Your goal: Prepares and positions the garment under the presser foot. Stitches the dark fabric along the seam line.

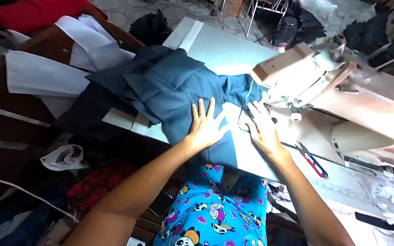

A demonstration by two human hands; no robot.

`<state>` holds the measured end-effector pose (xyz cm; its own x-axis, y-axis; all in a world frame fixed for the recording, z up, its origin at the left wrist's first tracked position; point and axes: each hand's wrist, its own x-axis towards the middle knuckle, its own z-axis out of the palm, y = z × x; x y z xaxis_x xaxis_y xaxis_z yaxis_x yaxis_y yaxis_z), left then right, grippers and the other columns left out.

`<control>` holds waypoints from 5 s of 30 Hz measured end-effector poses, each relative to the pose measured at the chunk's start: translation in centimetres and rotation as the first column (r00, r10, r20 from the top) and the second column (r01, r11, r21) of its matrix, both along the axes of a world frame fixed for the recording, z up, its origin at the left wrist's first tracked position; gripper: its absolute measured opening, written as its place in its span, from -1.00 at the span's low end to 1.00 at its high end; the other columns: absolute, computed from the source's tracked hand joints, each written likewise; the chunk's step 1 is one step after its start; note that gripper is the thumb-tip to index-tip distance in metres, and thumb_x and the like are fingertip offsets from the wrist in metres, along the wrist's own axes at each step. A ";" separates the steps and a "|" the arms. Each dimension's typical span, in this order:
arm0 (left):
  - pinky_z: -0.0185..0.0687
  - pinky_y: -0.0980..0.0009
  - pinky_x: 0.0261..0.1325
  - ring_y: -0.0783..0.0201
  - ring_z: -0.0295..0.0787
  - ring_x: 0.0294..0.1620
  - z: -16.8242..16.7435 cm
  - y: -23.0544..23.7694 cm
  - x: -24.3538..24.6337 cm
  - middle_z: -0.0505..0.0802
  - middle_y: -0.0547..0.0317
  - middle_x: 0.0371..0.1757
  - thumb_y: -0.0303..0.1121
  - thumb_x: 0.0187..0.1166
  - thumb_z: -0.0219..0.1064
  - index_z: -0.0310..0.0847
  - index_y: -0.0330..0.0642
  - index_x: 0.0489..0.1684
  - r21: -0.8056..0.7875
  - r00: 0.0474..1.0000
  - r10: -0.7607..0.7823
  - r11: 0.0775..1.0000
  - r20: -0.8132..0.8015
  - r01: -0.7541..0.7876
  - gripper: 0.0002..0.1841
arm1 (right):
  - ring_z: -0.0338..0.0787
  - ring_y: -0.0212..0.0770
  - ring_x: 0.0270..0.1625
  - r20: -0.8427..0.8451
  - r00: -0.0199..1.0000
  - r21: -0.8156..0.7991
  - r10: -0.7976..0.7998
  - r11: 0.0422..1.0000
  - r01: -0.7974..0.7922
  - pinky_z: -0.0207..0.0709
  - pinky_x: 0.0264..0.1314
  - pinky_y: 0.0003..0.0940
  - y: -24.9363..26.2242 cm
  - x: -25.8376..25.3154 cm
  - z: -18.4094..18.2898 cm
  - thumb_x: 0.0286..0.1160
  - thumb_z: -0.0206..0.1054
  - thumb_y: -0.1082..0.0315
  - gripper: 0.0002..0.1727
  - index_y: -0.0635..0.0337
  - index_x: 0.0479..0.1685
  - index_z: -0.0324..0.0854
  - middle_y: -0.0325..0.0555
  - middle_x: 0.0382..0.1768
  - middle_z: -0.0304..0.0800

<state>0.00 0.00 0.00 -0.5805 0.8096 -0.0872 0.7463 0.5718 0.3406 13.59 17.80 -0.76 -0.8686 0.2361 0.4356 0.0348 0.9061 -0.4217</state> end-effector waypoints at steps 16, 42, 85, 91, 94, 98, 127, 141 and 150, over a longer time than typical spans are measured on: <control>0.56 -0.01 0.37 -0.14 0.75 0.23 1.2 3.1 -2.8 0.86 -0.25 0.04 -0.35 0.68 0.20 0.81 -0.39 -0.09 0.621 0.914 -0.335 0.672 -0.230 0.403 -0.71 | 0.80 0.16 0.36 0.008 0.995 -0.021 0.099 0.995 -0.098 0.59 0.48 0.09 -3.7 8.6 -1.5 0.48 0.24 0.50 -0.67 0.28 0.12 0.83 0.12 0.17 0.88; 0.70 0.14 -0.08 0.09 0.83 -0.22 -1.6 -1.9 8.1 0.90 0.09 -0.31 -0.24 0.65 0.26 0.84 -0.24 -0.28 0.551 0.999 -0.050 0.833 -0.022 0.053 -0.71 | 0.83 -0.09 0.05 -0.314 0.939 0.005 -0.140 0.989 0.149 0.52 0.22 -0.15 -7.9 9.1 -2.4 0.48 0.20 0.45 -0.71 0.06 -0.07 0.85 -0.10 -0.07 0.94; 0.69 0.20 0.12 0.06 0.83 0.00 -3.1 -1.8 7.7 0.89 -0.02 -0.07 -0.39 0.54 0.27 0.87 -0.20 -0.03 0.624 0.984 -0.176 0.767 -0.017 0.148 -0.76 | 0.78 0.25 -0.01 0.100 0.831 -0.429 -0.548 0.730 0.532 0.46 0.25 0.25 1.0 -1.1 -0.2 0.45 0.41 0.48 -0.74 0.55 -0.02 0.62 0.29 -0.14 0.81; 0.69 0.20 0.14 0.07 0.83 0.03 -3.2 -1.9 7.7 0.89 -0.03 -0.05 -0.39 0.56 0.24 0.84 -0.23 0.02 0.627 0.985 -0.174 0.767 0.000 0.136 -0.74 | 0.78 0.21 -0.04 0.155 0.878 -0.218 -0.453 0.851 0.478 0.53 0.05 0.24 -1.2 1.1 1.5 0.48 0.28 0.61 -0.75 0.26 -0.03 0.85 0.21 -0.14 0.79; 0.69 0.19 0.14 0.08 0.84 0.03 -3.3 -1.8 7.6 0.90 0.00 -0.04 -0.38 0.56 0.25 0.85 -0.21 0.03 0.619 0.984 -0.177 0.772 -0.010 0.145 -0.73 | 0.80 0.25 -0.01 0.138 0.862 -0.013 -0.488 0.870 0.494 0.48 0.14 0.23 0.3 0.0 0.2 0.37 0.25 0.65 -0.66 0.19 -0.09 0.92 0.23 -0.17 0.82; 0.70 0.17 0.13 0.06 0.84 0.02 -3.3 -2.0 7.6 0.89 -0.02 -0.03 -0.37 0.56 0.27 0.85 -0.22 0.03 0.618 0.984 -0.180 0.775 0.012 0.134 -0.74 | 0.79 0.46 0.09 0.197 0.807 0.021 -0.557 0.825 0.564 0.44 0.22 0.43 4.6 1.4 1.5 0.43 0.30 0.56 -0.77 0.39 -0.06 0.83 0.44 0.03 0.81; 0.59 0.22 0.02 0.03 0.76 -0.16 0.7 -0.7 2.7 0.79 -0.03 -0.31 -0.68 0.58 0.14 0.69 -0.33 -0.34 0.106 0.406 -0.678 0.439 -0.612 0.892 -0.79 | 0.80 0.17 -0.33 0.285 0.955 0.011 -0.077 0.997 0.077 0.52 -0.36 0.08 -5.8 3.2 2.3 0.43 0.23 0.47 -0.82 0.34 -0.14 0.71 0.18 -0.22 0.74; 0.66 -0.14 0.00 -0.24 0.78 0.18 1.0 -2.4 4.5 0.87 -0.10 0.19 -0.72 0.45 0.24 0.82 -0.22 0.19 0.225 0.910 -0.370 0.886 -0.188 0.407 -0.59 | 0.69 0.04 -0.34 0.071 0.997 0.432 0.041 0.899 -0.068 0.35 -0.29 -0.06 -4.4 4.4 0.2 0.45 0.25 0.57 -0.75 0.22 -0.13 0.86 0.07 0.01 0.87; 0.61 -0.12 -0.02 -0.20 0.78 0.22 -0.4 -2.2 6.4 0.85 -0.12 0.26 -0.40 0.53 0.19 0.79 -0.28 0.23 0.202 0.864 -0.417 0.855 -0.283 0.478 -0.62 | 0.70 0.05 0.04 0.058 0.988 0.564 -0.143 0.822 0.085 0.28 0.06 -0.02 -4.3 3.6 -0.2 0.50 0.17 0.56 -0.65 0.15 0.10 0.82 -0.08 0.12 0.87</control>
